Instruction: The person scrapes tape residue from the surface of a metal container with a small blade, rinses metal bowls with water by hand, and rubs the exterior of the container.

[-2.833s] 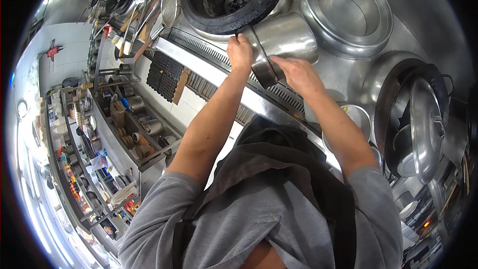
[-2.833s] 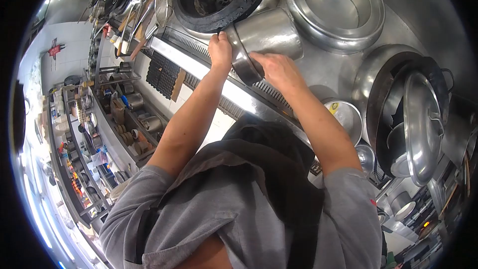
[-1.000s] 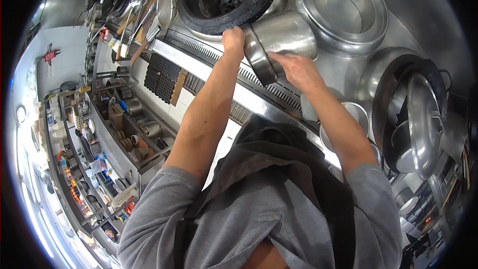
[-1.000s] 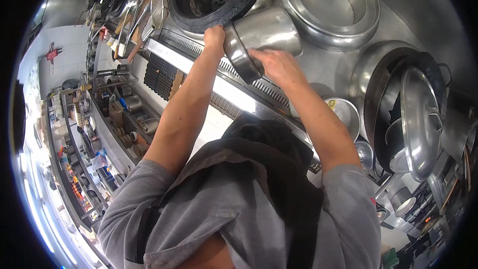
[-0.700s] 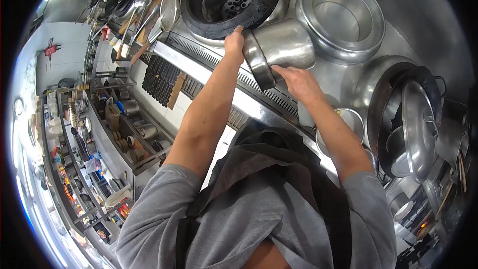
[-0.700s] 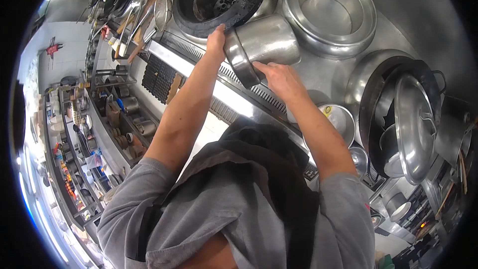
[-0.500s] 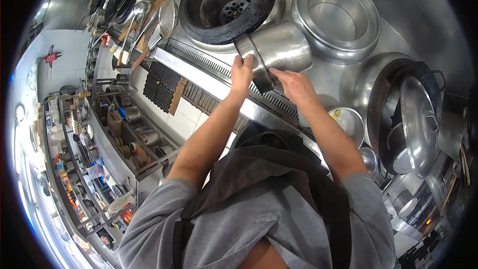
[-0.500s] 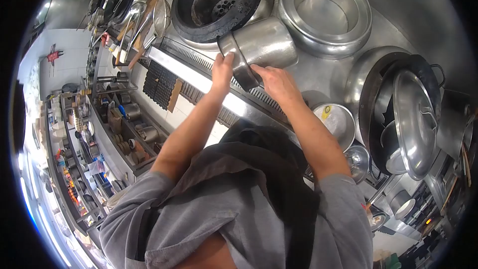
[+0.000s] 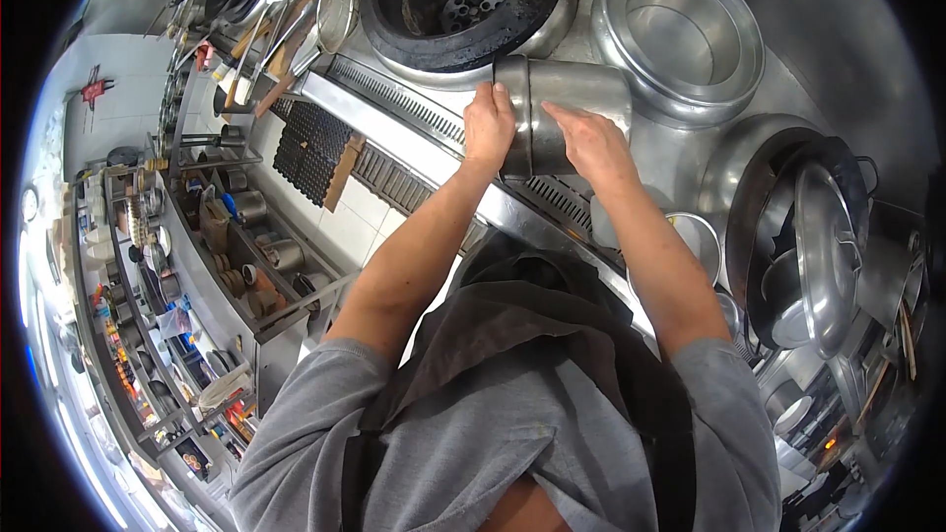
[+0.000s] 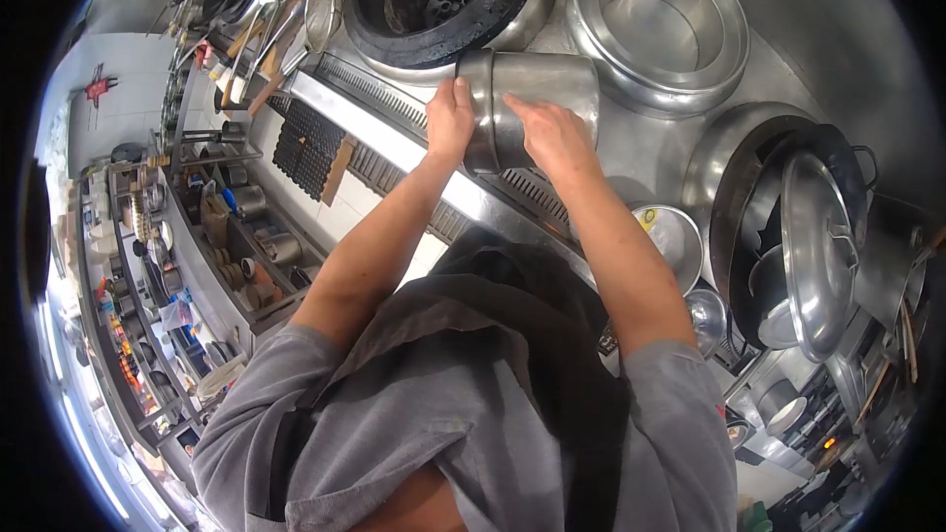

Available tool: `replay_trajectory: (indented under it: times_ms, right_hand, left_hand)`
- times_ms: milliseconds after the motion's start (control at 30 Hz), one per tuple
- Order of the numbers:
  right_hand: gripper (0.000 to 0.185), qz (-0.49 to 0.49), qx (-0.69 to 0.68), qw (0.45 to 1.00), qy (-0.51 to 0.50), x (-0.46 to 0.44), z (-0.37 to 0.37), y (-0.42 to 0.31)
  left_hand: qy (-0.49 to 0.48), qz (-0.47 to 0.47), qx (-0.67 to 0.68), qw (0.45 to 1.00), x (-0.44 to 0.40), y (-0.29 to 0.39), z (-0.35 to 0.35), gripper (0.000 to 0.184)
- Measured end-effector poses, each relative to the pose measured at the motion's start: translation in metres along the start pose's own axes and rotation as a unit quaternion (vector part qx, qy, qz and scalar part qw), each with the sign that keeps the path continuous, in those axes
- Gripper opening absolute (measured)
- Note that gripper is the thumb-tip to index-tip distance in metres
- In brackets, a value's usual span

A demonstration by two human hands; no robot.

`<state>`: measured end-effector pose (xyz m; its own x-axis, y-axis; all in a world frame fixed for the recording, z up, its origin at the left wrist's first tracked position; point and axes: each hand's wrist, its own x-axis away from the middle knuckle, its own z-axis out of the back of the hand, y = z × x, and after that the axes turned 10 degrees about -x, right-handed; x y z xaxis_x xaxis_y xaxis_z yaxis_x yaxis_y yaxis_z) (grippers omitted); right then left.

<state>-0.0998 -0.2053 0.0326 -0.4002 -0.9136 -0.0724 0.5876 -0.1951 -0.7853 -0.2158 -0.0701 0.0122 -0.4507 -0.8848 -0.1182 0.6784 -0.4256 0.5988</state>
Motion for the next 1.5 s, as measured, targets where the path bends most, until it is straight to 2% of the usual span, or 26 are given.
replay_trajectory:
  times_ms: [33,267,400,567,800,967,1100,1267,1500]
  right_hand:
    - [0.042,0.01,0.005,1.0,0.011,0.002,-0.001,-0.001]
    - [0.04,-0.006,0.007,0.999,-0.048,-0.002,0.007,-0.001]
    - [0.038,0.022,0.021,1.0,-0.002,-0.016,0.001,0.012]
    - [0.038,0.05,-0.021,0.997,-0.048,0.007,0.004,0.003]
    - [0.04,0.01,0.031,0.999,-0.027,-0.014,0.015,0.006]
    - [0.043,0.038,0.034,0.995,-0.086,-0.005,0.02,-0.005]
    - [0.045,0.035,0.042,0.998,-0.04,-0.02,0.014,0.007]
    - [0.037,0.038,0.052,0.992,-0.111,-0.003,0.022,-0.005]
    - [0.032,0.026,-0.005,0.998,-0.064,0.002,0.011,0.006]
  left_hand:
    - [0.001,-0.001,-0.005,1.0,0.0,0.0,-0.001,0.03]
    - [0.001,-0.006,-0.004,1.0,0.0,-0.003,-0.003,0.031]
    - [-0.005,0.001,0.004,1.0,0.001,-0.002,-0.003,0.031]
    - [0.0,0.001,-0.002,1.0,0.001,-0.003,-0.004,0.031]
    - [-0.01,-0.004,0.003,1.0,0.002,-0.002,-0.003,0.03]
    - [-0.001,-0.015,-0.005,1.0,0.003,-0.003,-0.003,0.03]
    - [0.001,-0.015,-0.003,1.0,0.003,-0.003,-0.003,0.03]
    - [0.003,-0.01,0.007,1.0,0.003,-0.002,-0.003,0.029]
    - [0.013,-0.021,-0.003,1.0,0.001,-0.001,-0.006,0.029]
